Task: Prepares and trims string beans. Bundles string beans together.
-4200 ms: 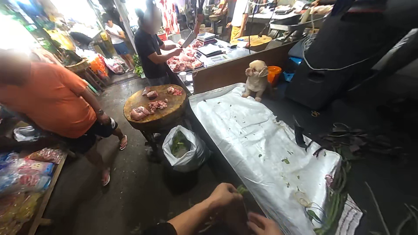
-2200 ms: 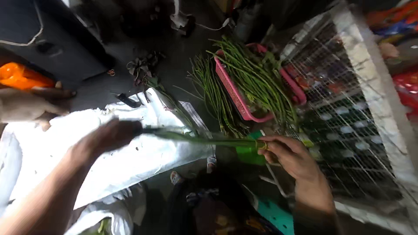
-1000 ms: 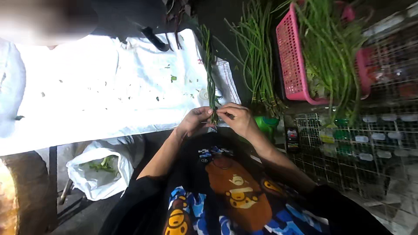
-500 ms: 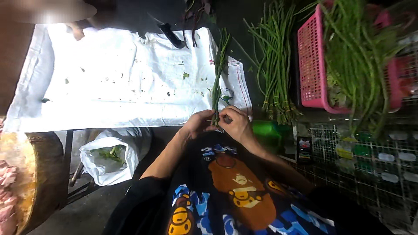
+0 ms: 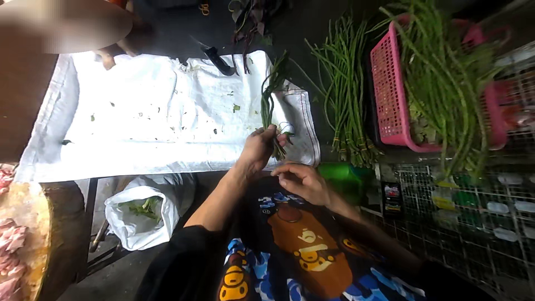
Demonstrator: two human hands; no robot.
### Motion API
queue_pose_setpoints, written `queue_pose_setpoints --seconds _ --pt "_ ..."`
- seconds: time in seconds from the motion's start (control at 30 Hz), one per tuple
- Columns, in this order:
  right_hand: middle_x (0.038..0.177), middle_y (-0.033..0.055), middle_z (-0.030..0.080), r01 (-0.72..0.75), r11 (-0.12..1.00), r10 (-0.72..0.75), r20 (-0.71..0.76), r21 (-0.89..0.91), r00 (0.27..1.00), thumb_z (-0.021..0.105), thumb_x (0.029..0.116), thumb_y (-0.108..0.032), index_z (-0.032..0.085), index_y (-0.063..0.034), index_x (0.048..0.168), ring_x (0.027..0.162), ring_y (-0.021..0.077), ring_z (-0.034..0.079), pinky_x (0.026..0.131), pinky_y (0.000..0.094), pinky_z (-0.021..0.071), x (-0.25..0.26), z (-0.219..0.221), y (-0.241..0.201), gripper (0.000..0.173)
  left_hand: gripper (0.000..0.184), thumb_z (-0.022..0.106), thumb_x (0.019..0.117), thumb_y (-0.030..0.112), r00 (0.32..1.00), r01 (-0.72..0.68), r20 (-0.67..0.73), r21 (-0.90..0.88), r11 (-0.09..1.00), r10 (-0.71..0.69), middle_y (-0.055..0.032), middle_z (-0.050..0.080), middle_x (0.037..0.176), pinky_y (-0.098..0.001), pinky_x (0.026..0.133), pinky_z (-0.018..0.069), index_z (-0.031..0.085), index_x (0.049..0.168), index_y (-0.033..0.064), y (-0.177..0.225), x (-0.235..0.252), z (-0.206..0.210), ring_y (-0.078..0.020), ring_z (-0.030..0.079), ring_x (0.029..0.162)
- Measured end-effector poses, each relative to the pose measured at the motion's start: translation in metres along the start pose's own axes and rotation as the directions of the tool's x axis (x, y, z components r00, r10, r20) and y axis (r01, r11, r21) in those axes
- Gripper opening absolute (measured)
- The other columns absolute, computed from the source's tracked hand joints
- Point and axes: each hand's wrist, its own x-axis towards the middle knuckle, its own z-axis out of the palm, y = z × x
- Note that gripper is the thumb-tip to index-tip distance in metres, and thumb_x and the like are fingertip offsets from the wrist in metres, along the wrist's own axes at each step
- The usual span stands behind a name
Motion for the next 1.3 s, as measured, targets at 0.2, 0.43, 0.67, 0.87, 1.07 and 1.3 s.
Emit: queue_pose_setpoints --seconds 0.2,0.43,0.67,0.87,1.07,1.3 --pt "0.109 0.0045 0.075 -0.004 0.949 0.038 0.103 -0.315 0.994 0.062 0.0987 -0.028 0.076 -0.0106 0.115 0.111 0.0177 0.065 0.104 0.0357 0.0474 -0.003 0.000 0.005 0.027 0.030 0.038 0.1118 0.024 0.990 0.087 0.114 -0.035 0.996 -0.083 -0.0056 0.063 0.092 -0.0320 0.076 0.0599 0.057 0.124 0.0042 -0.024 0.014 -0.033 -0.0152 0.067 0.078" --pt "0.093 0.0085 0.072 -0.031 0.967 0.045 0.051 -0.254 0.998 0.060 0.1004 -0.024 0.075 -0.0052 0.099 0.096 0.0173 0.065 0.092 0.0301 0.0496 0.001 0.009 0.003 0.024 0.034 0.034 0.1116 0.020 0.983 0.128 0.143 -0.051 0.990 -0.119 -0.0052 0.062 0.089 -0.0267 0.068 0.0580 0.055 0.131 0.0019 -0.038 0.010 -0.054 -0.0128 0.064 0.071" --pt "0.105 0.0121 0.073 -0.157 0.978 0.145 -0.097 -0.137 0.985 0.060 0.1011 -0.020 0.076 -0.0037 0.106 0.101 0.0169 0.068 0.094 0.0291 0.0530 0.001 0.008 0.017 0.024 0.036 0.029 0.1126 0.019 0.986 0.131 0.118 -0.111 0.985 -0.118 -0.0061 0.062 0.087 -0.0270 0.067 0.0593 0.053 0.132 0.0007 -0.034 0.012 -0.056 -0.0133 0.065 0.069" --pt "0.104 0.0092 0.073 -0.376 0.926 0.375 -0.141 0.020 0.916 0.057 0.1027 -0.022 0.072 -0.0032 0.112 0.093 0.0098 0.068 0.088 0.0277 0.0552 -0.003 -0.022 0.026 0.026 0.037 0.027 0.1132 0.020 0.985 0.147 0.098 -0.015 0.989 -0.145 -0.0081 0.064 0.092 -0.0305 0.073 0.0600 0.052 0.132 0.0003 -0.031 0.014 -0.060 -0.0162 0.067 0.077" --pt "0.122 0.0185 0.067 -0.585 0.800 0.578 0.089 0.132 0.811 0.063 0.1018 -0.042 0.056 0.0016 0.137 0.108 0.0227 0.067 0.101 0.0408 0.0528 0.005 -0.021 0.037 0.057 0.041 0.034 0.1114 0.025 0.959 0.206 0.110 0.372 0.905 -0.263 -0.0110 0.068 0.123 -0.0372 0.091 0.0562 0.054 0.141 0.0043 -0.052 0.017 -0.035 -0.0192 0.067 0.108" --pt "0.083 0.0000 0.057 -0.622 0.673 0.604 0.187 0.402 0.775 0.045 0.1094 -0.028 0.056 -0.0042 0.133 0.066 0.0075 0.056 0.064 0.0257 0.0520 -0.022 -0.038 0.049 0.035 0.039 0.032 0.1126 0.029 0.960 0.274 -0.017 0.262 0.925 -0.279 -0.0116 0.070 0.109 -0.0343 0.082 0.0573 0.055 0.132 0.0032 -0.053 0.040 0.003 -0.0195 0.069 0.093"
